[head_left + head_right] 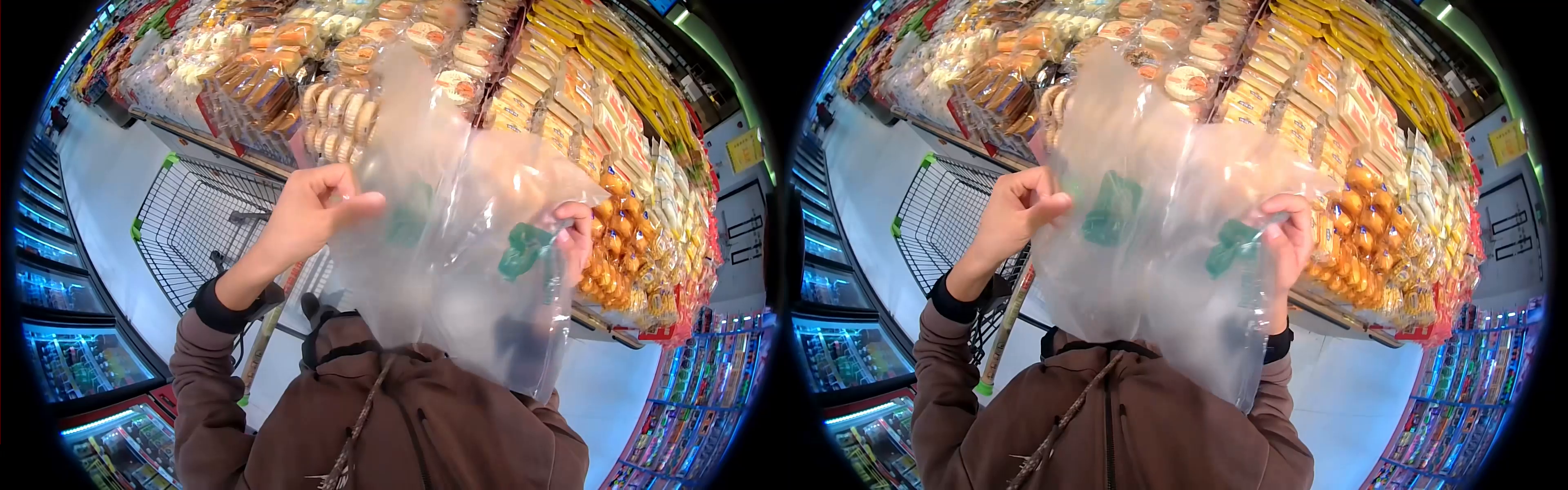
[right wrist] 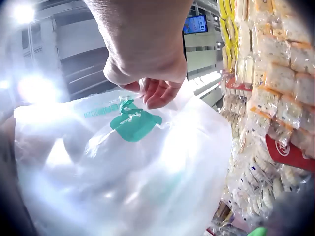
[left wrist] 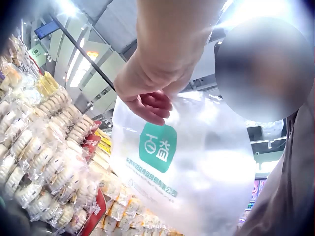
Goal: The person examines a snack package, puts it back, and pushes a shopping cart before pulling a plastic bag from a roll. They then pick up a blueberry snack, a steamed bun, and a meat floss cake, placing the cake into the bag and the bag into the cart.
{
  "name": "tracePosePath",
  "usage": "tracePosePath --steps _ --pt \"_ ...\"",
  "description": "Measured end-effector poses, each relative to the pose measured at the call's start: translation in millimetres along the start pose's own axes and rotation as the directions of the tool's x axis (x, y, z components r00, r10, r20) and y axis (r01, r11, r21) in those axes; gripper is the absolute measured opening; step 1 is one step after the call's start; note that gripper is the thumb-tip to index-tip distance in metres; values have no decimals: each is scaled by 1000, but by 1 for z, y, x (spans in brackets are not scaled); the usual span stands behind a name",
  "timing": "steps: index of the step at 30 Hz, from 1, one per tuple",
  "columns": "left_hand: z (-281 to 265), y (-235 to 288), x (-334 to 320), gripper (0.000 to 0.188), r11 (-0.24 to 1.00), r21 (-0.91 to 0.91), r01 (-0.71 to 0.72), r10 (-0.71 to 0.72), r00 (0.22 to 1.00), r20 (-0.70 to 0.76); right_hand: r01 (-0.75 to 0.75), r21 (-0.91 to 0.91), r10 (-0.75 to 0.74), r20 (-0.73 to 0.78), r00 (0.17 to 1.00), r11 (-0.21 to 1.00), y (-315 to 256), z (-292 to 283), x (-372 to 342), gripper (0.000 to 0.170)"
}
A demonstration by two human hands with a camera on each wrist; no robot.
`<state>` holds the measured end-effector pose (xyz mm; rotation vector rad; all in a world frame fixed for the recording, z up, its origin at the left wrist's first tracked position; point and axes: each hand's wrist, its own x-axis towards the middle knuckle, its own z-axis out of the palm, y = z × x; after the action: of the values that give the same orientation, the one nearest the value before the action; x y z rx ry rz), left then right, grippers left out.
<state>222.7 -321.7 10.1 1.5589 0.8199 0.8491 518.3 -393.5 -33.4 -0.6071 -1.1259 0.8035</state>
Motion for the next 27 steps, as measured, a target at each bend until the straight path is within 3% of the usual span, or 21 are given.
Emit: tracePosePath --steps 2,4,6,9,12,13,15,17,19,20,21,24,25,27 --pt "1 -3 2 28 998 58 -24 21 999 45 -90 -17 91 96 991 996 4 15 -5 20" --pt "5 -3 4 32 995 69 -77 74 996 42 -160 -192 214 304 928 968 10 27 -4 20" --pt "10 -2 4 37 986 38 -160 161 987 -17 79 -535 274 547 791 841 22 40 5 22" --pt "9 3 -1 34 950 107 -293 305 944 -125 91 -731 475 527 705 676 42 55 -4 25" --pt "6 6 -10 31 914 181 -364 389 912 -132 213 -706 347 559 753 676 50 62 -8 26" --pt "5 6 -14 28 895 217 -390 424 894 -143 60 -779 404 388 828 624 46 73 -9 27" --pt "4 5 -21 23 852 288 -437 493 855 -160 150 -738 113 294 949 658 36 79 -4 26" --pt "6 6 -27 15 874 257 -413 469 856 -217 282 -710 -142 250 958 645 24 83 0 30" --pt "10 5 -26 8 880 237 -411 462 858 -226 -36 -458 189 292 938 888 12 84 4 32" --pt "15 4 -24 6 878 231 -420 466 861 -205 -227 -318 336 346 876 920 10 85 4 34" --pt "20 4 -22 6 875 224 -428 470 864 -182 -453 -206 497 333 801 868 19 87 2 36" --pt "30 -2 -27 8 924 144 -354 365 929 -61 -516 -503 705 328 628 693 29 96 1 33" --pt "29 -8 -28 9 932 128 -339 344 939 -16 -548 -412 681 347 645 728 34 97 0 31" --pt "27 -19 -32 11 959 37 -282 282 959 13 -539 -439 693 387 609 719 54 84 -3 28"
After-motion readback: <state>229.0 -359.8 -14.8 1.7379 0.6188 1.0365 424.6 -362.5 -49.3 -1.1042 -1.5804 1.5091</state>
